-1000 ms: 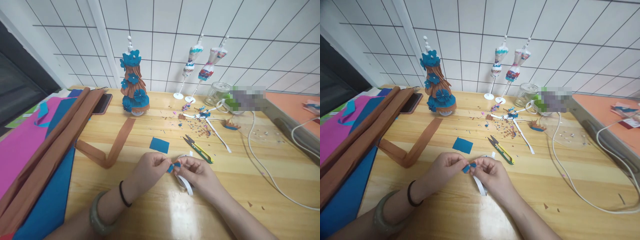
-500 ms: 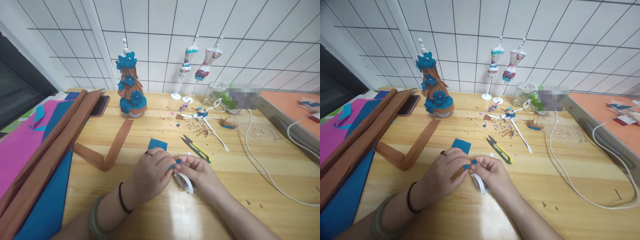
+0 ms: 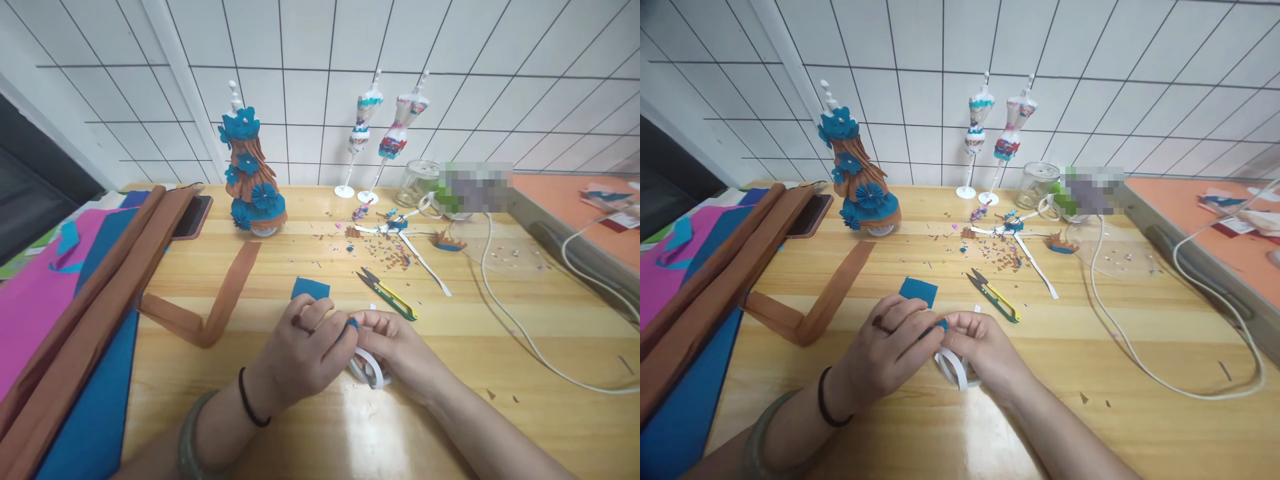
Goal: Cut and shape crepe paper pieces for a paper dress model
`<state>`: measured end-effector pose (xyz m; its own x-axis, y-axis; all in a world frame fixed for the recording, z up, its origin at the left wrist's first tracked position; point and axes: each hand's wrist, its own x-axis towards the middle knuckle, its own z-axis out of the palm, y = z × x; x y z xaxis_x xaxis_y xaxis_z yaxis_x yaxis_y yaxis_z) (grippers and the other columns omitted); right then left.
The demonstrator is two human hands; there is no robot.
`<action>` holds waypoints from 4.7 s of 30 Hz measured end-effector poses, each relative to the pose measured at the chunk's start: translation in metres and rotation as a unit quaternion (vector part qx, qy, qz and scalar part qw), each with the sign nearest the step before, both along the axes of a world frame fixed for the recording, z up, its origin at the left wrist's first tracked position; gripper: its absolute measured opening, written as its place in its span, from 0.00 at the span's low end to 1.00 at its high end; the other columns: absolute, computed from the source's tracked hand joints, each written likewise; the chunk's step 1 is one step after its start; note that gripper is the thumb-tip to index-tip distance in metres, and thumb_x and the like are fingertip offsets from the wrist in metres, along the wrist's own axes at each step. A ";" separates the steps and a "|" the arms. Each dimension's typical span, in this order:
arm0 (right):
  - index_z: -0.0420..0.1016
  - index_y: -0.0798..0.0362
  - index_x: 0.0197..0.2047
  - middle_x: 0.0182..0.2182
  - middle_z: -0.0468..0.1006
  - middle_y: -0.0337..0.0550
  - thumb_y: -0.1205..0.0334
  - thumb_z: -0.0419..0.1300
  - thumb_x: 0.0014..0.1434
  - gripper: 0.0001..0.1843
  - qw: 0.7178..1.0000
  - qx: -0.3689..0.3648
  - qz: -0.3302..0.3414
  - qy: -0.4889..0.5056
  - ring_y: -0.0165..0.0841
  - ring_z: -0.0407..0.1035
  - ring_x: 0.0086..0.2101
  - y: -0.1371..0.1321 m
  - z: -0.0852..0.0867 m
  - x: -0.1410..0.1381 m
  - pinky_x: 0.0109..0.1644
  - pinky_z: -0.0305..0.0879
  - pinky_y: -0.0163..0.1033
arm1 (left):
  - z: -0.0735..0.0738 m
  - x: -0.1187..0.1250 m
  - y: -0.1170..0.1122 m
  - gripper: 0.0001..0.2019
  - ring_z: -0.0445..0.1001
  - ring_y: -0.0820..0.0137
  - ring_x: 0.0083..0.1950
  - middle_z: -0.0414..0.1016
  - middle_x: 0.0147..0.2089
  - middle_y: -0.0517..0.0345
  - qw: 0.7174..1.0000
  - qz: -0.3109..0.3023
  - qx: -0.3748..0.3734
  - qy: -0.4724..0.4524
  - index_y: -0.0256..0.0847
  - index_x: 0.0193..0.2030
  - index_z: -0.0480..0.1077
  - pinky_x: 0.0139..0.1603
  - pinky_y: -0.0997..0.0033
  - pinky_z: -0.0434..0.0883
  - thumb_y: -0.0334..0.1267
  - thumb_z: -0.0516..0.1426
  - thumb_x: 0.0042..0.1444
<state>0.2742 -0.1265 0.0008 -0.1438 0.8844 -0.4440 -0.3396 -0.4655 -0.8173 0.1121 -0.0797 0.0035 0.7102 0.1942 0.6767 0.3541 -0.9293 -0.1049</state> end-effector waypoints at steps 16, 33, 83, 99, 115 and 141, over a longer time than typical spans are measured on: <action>0.73 0.58 0.24 0.16 0.73 0.36 0.61 0.70 0.39 0.12 0.998 -0.020 0.014 0.055 0.21 0.62 0.15 0.000 0.008 0.003 0.19 0.54 0.26 | 0.007 -0.006 0.002 0.06 0.71 0.62 0.41 0.77 0.35 0.50 0.998 -0.050 0.012 -0.042 0.32 0.37 0.69 0.41 0.57 0.69 0.26 0.51 0.56; 0.73 0.57 0.26 0.16 0.73 0.35 0.58 0.70 0.39 0.15 1.000 -0.011 -0.001 0.023 0.22 0.62 0.15 -0.002 0.004 0.001 0.19 0.55 0.27 | 0.003 -0.005 0.003 0.07 0.70 0.65 0.43 0.76 0.34 0.52 0.998 -0.041 -0.016 -0.035 0.36 0.35 0.69 0.44 0.59 0.67 0.28 0.50 0.58; 0.74 0.54 0.37 0.24 0.76 0.35 0.63 0.72 0.36 0.21 0.996 0.009 -0.065 0.062 0.24 0.67 0.21 0.001 0.001 0.000 0.24 0.60 0.29 | -0.004 0.003 0.003 0.07 0.75 0.69 0.36 0.78 0.33 0.54 0.896 -0.035 -0.393 -0.201 0.39 0.35 0.74 0.40 0.65 0.73 0.28 0.57 0.51; 0.73 0.54 0.42 0.25 0.77 0.36 0.63 0.72 0.37 0.26 0.995 0.014 -0.081 0.060 0.25 0.69 0.23 0.002 -0.003 -0.002 0.28 0.63 0.31 | -0.011 0.008 -0.001 0.05 0.74 0.70 0.39 0.76 0.35 0.54 0.716 -0.041 -0.639 -0.277 0.40 0.33 0.77 0.39 0.70 0.74 0.32 0.60 0.50; 0.71 0.53 0.42 0.22 0.77 0.33 0.66 0.71 0.40 0.24 0.994 0.053 -0.064 0.064 0.24 0.68 0.21 0.002 -0.003 0.001 0.26 0.61 0.28 | -0.010 0.006 -0.001 0.03 0.69 0.69 0.44 0.73 0.37 0.56 0.563 -0.036 -0.773 -0.289 0.42 0.29 0.78 0.47 0.70 0.67 0.36 0.61 0.48; 0.75 0.56 0.27 0.22 0.78 0.39 0.62 0.71 0.39 0.12 0.997 0.005 -0.069 0.043 0.26 0.69 0.21 0.004 0.003 0.006 0.23 0.63 0.30 | -0.008 0.001 -0.001 0.11 0.70 0.68 0.45 0.74 0.42 0.55 0.708 0.012 -0.676 -0.204 0.43 0.43 0.74 0.48 0.67 0.67 0.40 0.55 0.56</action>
<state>0.2799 -0.1226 0.0036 -0.0578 0.9031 -0.4256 -0.4679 -0.4011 -0.7875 0.1130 -0.0808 -0.0040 0.4945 0.8692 0.0071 0.1166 -0.0744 0.9904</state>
